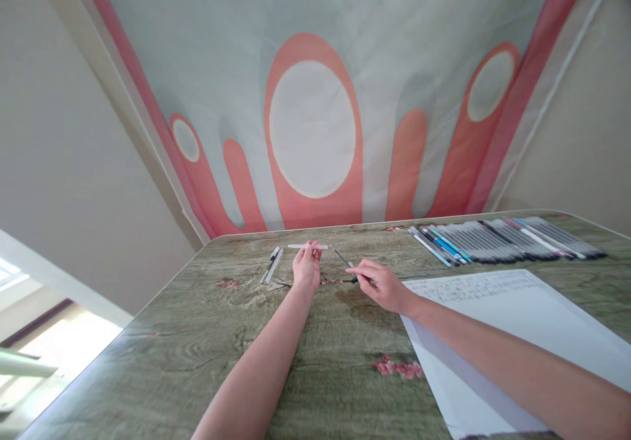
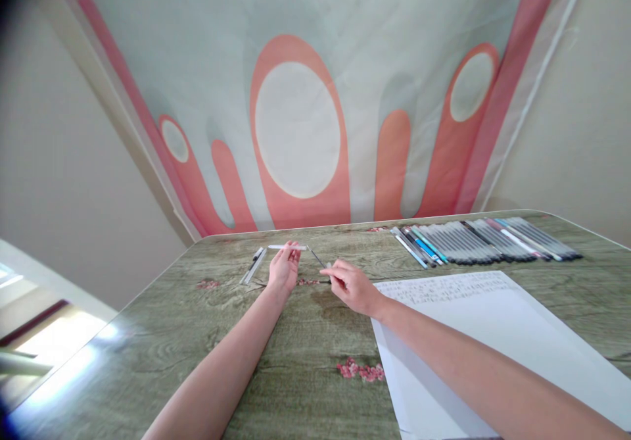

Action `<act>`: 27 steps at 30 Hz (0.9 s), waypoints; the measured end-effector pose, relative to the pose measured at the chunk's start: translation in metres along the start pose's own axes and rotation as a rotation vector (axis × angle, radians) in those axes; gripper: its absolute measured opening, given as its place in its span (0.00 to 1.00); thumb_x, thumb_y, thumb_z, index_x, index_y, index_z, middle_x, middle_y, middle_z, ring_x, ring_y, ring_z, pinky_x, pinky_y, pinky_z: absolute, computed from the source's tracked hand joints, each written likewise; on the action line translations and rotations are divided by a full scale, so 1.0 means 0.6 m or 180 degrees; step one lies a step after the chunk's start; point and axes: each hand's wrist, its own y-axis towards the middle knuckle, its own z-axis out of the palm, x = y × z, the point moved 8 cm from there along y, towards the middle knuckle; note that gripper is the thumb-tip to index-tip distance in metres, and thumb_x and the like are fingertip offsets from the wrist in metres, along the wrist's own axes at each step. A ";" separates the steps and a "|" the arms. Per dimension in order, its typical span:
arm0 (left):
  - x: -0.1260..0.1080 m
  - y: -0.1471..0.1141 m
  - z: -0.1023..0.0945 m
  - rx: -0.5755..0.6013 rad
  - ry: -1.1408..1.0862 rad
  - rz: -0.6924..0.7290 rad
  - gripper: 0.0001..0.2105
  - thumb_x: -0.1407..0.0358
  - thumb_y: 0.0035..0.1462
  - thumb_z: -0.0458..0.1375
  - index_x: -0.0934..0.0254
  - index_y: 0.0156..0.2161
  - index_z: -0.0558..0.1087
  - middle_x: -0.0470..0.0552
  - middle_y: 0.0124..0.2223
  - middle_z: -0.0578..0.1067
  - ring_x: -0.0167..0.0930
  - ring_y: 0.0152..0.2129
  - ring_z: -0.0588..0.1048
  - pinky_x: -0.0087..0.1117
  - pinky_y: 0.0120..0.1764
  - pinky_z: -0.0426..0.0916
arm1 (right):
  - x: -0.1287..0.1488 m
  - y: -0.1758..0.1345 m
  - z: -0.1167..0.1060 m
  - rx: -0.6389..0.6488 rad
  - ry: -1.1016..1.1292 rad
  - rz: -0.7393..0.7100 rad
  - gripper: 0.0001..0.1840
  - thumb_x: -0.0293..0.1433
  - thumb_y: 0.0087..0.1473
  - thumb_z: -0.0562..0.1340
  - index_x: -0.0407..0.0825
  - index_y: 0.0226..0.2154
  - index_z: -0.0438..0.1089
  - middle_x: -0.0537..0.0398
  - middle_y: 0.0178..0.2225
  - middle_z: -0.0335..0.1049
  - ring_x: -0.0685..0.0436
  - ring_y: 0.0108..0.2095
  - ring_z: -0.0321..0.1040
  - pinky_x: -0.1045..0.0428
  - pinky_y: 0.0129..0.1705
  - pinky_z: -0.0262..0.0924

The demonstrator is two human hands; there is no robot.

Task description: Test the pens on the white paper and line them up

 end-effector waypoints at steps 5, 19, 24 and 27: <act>0.000 -0.004 0.006 0.0046 0.0035 -0.0039 0.03 0.75 0.54 0.53 0.70 0.35 0.68 0.53 0.32 0.74 0.21 0.27 0.73 0.23 0.37 0.68 | -0.003 -0.001 0.004 0.0051 -0.0036 -0.0023 0.16 0.27 0.54 0.52 0.49 0.44 0.68 0.53 0.28 0.63 0.50 0.27 0.60 0.55 0.31 0.58; 0.011 -0.007 0.012 0.0277 0.0247 -0.0293 0.07 0.72 0.53 0.54 0.70 0.38 0.70 0.52 0.31 0.74 0.20 0.23 0.72 0.20 0.28 0.67 | 0.002 0.002 -0.007 -0.0038 0.0063 0.0047 0.14 0.27 0.53 0.52 0.48 0.40 0.69 0.54 0.27 0.63 0.51 0.26 0.60 0.55 0.30 0.58; 0.016 -0.011 0.016 0.0278 0.0249 -0.0374 0.06 0.73 0.52 0.55 0.70 0.38 0.70 0.52 0.31 0.74 0.21 0.23 0.72 0.21 0.30 0.68 | -0.001 0.001 -0.035 -0.0602 -0.0023 0.0215 0.10 0.30 0.52 0.54 0.48 0.37 0.67 0.56 0.25 0.62 0.51 0.24 0.59 0.54 0.30 0.58; 0.025 -0.019 0.024 0.0326 0.0186 -0.0496 0.05 0.75 0.51 0.55 0.71 0.35 0.69 0.53 0.32 0.74 0.22 0.25 0.73 0.22 0.32 0.69 | -0.003 -0.002 -0.049 -0.0941 -0.0080 0.0314 0.09 0.31 0.52 0.54 0.48 0.36 0.66 0.56 0.26 0.63 0.51 0.24 0.60 0.54 0.30 0.59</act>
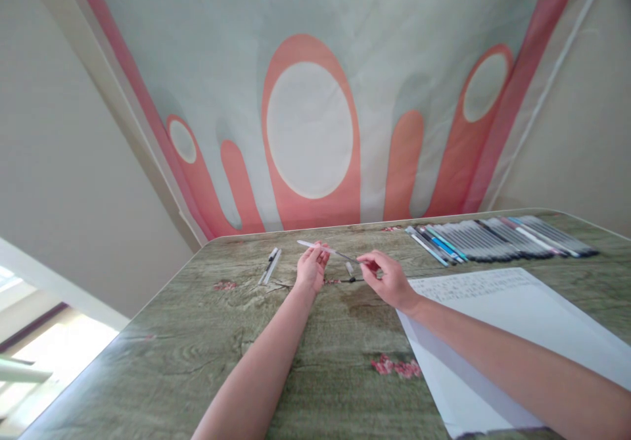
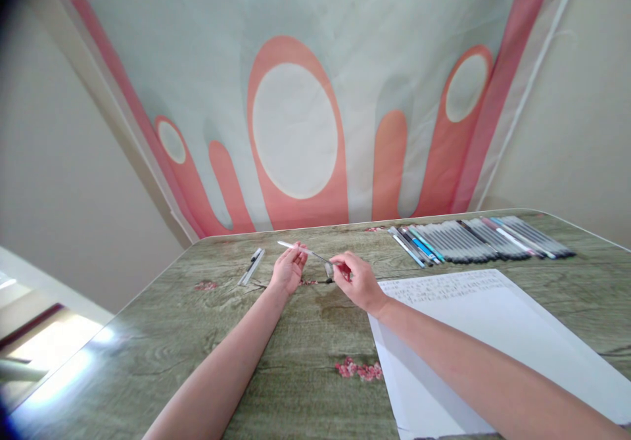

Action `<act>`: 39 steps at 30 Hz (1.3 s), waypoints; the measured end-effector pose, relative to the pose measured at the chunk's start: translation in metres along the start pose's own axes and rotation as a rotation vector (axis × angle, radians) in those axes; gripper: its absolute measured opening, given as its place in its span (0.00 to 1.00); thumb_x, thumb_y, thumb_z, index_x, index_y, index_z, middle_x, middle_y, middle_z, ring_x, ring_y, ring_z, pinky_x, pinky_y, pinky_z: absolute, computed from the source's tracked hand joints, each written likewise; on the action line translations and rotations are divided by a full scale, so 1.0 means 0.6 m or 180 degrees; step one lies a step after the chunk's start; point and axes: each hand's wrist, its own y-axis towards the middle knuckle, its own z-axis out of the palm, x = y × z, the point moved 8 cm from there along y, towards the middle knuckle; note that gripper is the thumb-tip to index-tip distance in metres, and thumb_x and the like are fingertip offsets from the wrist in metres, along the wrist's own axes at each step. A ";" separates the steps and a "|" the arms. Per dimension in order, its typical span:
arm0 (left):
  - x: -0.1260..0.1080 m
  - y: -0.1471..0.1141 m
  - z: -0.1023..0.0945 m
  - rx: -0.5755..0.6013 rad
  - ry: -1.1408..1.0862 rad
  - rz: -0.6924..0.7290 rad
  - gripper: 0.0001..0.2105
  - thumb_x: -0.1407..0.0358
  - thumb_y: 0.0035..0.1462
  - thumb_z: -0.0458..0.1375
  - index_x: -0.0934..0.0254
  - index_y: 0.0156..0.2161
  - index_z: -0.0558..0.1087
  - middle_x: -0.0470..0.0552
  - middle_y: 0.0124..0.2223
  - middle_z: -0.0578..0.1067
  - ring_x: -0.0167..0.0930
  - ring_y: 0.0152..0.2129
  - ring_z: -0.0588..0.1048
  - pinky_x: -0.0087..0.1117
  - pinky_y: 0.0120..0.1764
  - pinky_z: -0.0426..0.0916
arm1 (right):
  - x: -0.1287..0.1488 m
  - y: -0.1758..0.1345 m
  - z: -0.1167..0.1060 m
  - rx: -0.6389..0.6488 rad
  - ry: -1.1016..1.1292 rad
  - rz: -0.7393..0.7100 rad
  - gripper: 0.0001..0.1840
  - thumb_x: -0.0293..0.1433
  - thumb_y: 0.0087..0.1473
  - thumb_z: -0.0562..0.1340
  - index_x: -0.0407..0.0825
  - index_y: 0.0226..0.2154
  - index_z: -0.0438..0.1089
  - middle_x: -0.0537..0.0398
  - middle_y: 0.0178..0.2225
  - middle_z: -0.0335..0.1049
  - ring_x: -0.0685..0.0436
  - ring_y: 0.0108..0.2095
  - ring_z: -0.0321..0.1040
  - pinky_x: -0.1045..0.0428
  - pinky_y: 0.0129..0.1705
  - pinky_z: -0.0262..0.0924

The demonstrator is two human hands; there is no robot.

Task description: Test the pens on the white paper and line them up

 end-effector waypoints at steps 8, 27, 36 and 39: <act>0.051 -0.051 0.057 0.0926 0.0290 -0.0951 0.07 0.72 0.51 0.57 0.71 0.37 0.71 0.53 0.31 0.74 0.24 0.26 0.74 0.24 0.33 0.71 | -0.024 -0.001 -0.005 -0.0276 0.0214 0.0383 0.08 0.36 0.51 0.58 0.48 0.31 0.63 0.56 0.26 0.65 0.50 0.26 0.63 0.53 0.31 0.61; 0.043 -0.035 0.043 0.0634 -0.0555 -0.1220 0.06 0.70 0.57 0.51 0.71 0.32 0.69 0.51 0.28 0.73 0.22 0.23 0.73 0.21 0.28 0.70 | -0.042 -0.015 0.059 0.1088 -0.0489 0.0072 0.09 0.34 0.51 0.59 0.49 0.34 0.72 0.53 0.32 0.64 0.48 0.33 0.63 0.53 0.36 0.59; 0.047 -0.034 0.040 0.0712 -0.0403 -0.1178 0.05 0.70 0.56 0.52 0.71 0.34 0.69 0.50 0.27 0.74 0.21 0.23 0.73 0.21 0.28 0.69 | -0.038 -0.020 0.071 0.1370 -0.0730 -0.0008 0.06 0.31 0.52 0.58 0.49 0.31 0.70 0.53 0.33 0.64 0.47 0.35 0.63 0.52 0.38 0.58; 0.049 -0.033 0.040 0.0717 -0.0329 -0.1159 0.05 0.70 0.55 0.53 0.71 0.34 0.69 0.50 0.28 0.74 0.22 0.23 0.73 0.21 0.28 0.69 | -0.031 -0.019 0.068 0.1280 -0.0641 -0.0021 0.06 0.32 0.53 0.57 0.49 0.31 0.69 0.53 0.32 0.65 0.47 0.35 0.63 0.52 0.38 0.58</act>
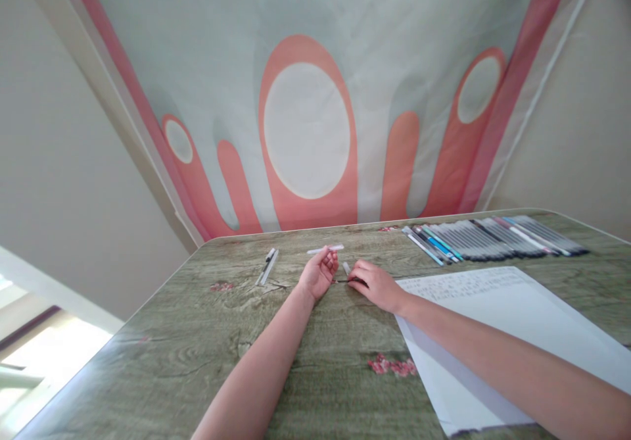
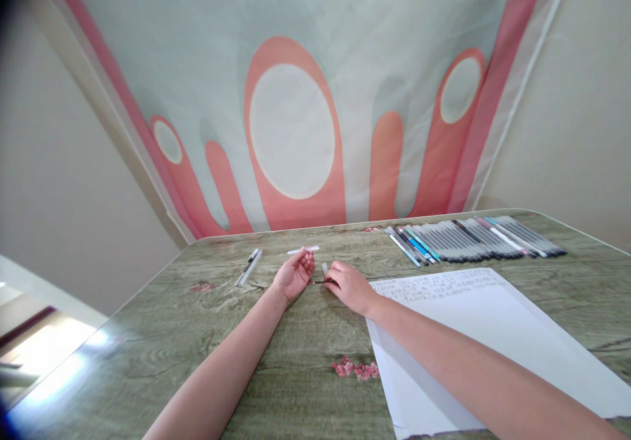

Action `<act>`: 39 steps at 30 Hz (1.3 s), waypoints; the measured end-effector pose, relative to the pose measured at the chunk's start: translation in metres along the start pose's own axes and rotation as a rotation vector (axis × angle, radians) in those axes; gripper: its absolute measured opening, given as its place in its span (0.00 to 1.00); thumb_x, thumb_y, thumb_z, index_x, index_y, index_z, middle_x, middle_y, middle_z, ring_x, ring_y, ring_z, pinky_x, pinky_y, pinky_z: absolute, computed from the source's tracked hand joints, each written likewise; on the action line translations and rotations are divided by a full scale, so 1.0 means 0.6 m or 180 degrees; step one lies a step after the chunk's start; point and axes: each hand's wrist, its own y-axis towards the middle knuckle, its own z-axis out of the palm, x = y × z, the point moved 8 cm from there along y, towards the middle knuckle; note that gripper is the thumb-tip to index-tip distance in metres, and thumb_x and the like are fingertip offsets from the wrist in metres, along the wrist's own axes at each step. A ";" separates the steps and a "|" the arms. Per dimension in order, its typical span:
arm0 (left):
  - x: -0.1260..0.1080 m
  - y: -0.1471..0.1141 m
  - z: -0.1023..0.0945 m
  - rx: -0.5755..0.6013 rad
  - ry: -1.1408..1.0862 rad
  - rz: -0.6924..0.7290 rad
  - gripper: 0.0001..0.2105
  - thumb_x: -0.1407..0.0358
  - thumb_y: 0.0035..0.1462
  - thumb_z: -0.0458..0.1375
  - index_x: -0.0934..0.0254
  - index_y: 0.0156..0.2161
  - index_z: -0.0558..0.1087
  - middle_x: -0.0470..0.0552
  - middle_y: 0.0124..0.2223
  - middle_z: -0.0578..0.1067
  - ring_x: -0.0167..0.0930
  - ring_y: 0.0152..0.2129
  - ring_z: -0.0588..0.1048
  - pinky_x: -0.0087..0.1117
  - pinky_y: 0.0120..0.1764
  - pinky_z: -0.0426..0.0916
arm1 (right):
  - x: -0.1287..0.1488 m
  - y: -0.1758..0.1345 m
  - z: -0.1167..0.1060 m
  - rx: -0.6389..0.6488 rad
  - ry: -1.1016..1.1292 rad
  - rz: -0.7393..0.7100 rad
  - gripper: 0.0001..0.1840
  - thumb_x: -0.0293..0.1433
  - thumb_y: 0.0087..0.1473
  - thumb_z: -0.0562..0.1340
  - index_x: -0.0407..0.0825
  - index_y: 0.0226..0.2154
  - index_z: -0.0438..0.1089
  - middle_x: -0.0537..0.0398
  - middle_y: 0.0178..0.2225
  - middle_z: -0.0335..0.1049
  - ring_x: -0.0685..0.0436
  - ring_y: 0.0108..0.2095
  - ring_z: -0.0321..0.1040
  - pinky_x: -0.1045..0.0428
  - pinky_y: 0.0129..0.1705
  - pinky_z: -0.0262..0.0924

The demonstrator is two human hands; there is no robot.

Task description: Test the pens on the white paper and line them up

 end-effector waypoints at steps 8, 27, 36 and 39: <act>0.009 -0.001 0.002 0.0106 0.0314 -0.0010 0.05 0.71 0.53 0.55 0.71 0.35 0.69 0.50 0.28 0.74 0.23 0.25 0.73 0.22 0.29 0.69 | -0.020 0.000 -0.039 -0.0940 0.0407 0.0273 0.10 0.32 0.56 0.52 0.49 0.39 0.65 0.52 0.34 0.65 0.46 0.35 0.63 0.50 0.39 0.59; 0.015 -0.005 0.009 0.0113 0.0876 0.0020 0.07 0.71 0.51 0.57 0.70 0.37 0.69 0.50 0.28 0.73 0.22 0.23 0.72 0.22 0.29 0.69 | -0.022 -0.003 -0.058 -0.1298 0.0613 0.0285 0.10 0.33 0.54 0.54 0.48 0.38 0.66 0.51 0.33 0.64 0.47 0.32 0.63 0.50 0.37 0.60; 0.015 -0.003 0.007 0.0100 0.0915 0.0077 0.07 0.71 0.51 0.58 0.70 0.37 0.70 0.51 0.28 0.74 0.23 0.24 0.73 0.22 0.28 0.69 | -0.032 -0.007 -0.058 -0.1437 0.0708 0.0445 0.12 0.35 0.52 0.56 0.48 0.41 0.63 0.53 0.32 0.64 0.48 0.30 0.63 0.50 0.36 0.61; 0.015 -0.003 0.007 0.0071 0.0931 0.0075 0.07 0.71 0.50 0.58 0.70 0.37 0.70 0.51 0.28 0.74 0.23 0.23 0.73 0.22 0.28 0.69 | -0.033 -0.008 -0.058 -0.1442 0.0726 0.0475 0.11 0.36 0.52 0.57 0.48 0.37 0.63 0.53 0.31 0.64 0.48 0.28 0.63 0.50 0.35 0.61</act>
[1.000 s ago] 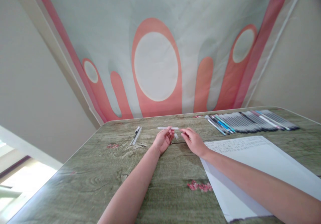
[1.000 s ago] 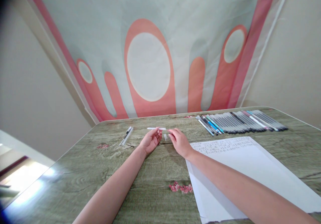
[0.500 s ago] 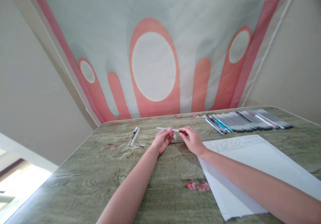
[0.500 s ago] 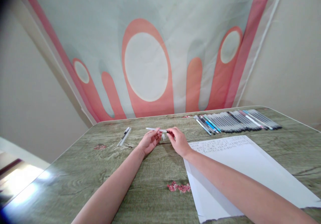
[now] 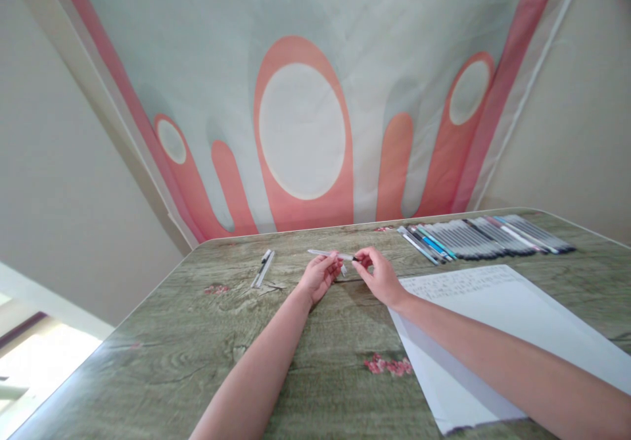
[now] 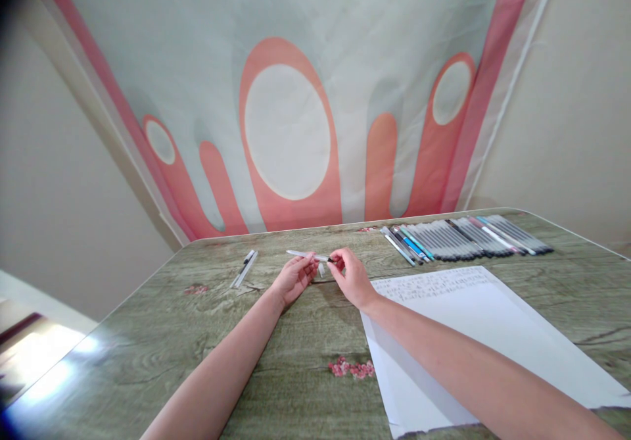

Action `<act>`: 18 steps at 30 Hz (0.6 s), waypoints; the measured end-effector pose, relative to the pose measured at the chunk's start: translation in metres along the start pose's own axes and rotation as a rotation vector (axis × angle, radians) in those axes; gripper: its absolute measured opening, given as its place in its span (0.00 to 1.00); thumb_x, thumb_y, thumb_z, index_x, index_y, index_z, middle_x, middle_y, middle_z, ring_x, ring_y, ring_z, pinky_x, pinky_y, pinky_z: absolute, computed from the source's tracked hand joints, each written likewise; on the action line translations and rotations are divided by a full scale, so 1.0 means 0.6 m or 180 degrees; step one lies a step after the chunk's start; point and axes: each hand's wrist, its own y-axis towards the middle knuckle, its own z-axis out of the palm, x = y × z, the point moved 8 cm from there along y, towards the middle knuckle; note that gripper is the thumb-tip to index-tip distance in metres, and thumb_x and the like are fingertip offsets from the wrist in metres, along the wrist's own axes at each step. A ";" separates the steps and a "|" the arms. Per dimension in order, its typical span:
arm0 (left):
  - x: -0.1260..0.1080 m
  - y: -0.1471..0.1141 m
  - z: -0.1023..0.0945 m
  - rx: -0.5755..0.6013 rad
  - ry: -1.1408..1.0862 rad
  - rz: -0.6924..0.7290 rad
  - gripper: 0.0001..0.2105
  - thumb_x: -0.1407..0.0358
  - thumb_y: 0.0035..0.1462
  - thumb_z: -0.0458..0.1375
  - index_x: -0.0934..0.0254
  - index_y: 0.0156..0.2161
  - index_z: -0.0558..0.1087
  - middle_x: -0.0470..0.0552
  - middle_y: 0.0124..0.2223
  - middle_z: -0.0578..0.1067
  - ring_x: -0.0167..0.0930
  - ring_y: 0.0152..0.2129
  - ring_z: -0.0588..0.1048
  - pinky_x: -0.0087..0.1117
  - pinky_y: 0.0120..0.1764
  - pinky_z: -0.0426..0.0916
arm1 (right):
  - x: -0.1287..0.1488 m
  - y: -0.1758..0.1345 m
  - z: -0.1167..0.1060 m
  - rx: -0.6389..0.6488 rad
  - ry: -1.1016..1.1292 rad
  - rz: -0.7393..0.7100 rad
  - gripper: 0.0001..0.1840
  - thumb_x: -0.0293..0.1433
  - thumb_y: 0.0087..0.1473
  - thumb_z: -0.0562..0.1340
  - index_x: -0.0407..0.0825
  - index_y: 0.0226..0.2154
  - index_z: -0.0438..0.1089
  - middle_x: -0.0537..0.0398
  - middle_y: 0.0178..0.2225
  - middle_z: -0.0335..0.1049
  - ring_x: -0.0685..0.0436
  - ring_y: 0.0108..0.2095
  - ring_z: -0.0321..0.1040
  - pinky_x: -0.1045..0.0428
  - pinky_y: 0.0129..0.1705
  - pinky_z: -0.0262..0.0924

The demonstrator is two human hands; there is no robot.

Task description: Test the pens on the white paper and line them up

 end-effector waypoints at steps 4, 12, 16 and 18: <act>0.000 -0.001 0.000 -0.0023 -0.0009 -0.0006 0.06 0.71 0.51 0.58 0.70 0.36 0.70 0.51 0.28 0.74 0.23 0.23 0.73 0.22 0.28 0.69 | 0.014 0.001 -0.001 0.0077 -0.0107 -0.0177 0.11 0.34 0.54 0.54 0.49 0.40 0.65 0.52 0.33 0.64 0.47 0.30 0.63 0.50 0.36 0.61; 0.001 0.001 -0.004 -0.0013 -0.0127 -0.0025 0.06 0.72 0.50 0.58 0.70 0.36 0.69 0.49 0.27 0.73 0.22 0.24 0.72 0.22 0.29 0.69 | 0.017 0.004 -0.005 0.0034 -0.0010 -0.0174 0.12 0.34 0.56 0.52 0.49 0.39 0.67 0.50 0.35 0.66 0.46 0.36 0.64 0.49 0.39 0.61; 0.001 0.000 -0.003 -0.0026 -0.0085 -0.0036 0.06 0.71 0.51 0.58 0.70 0.36 0.69 0.49 0.27 0.73 0.22 0.23 0.72 0.21 0.27 0.68 | -0.002 0.003 -0.001 0.0061 0.0372 0.0175 0.11 0.35 0.55 0.53 0.48 0.39 0.65 0.51 0.33 0.69 0.46 0.33 0.68 0.49 0.39 0.63; 0.000 0.000 -0.002 -0.0013 -0.0080 -0.0035 0.06 0.72 0.51 0.58 0.70 0.36 0.69 0.49 0.26 0.73 0.22 0.23 0.72 0.21 0.27 0.68 | -0.007 0.001 0.005 0.0153 0.0529 0.0284 0.12 0.36 0.55 0.53 0.48 0.39 0.65 0.51 0.33 0.70 0.46 0.32 0.69 0.48 0.39 0.64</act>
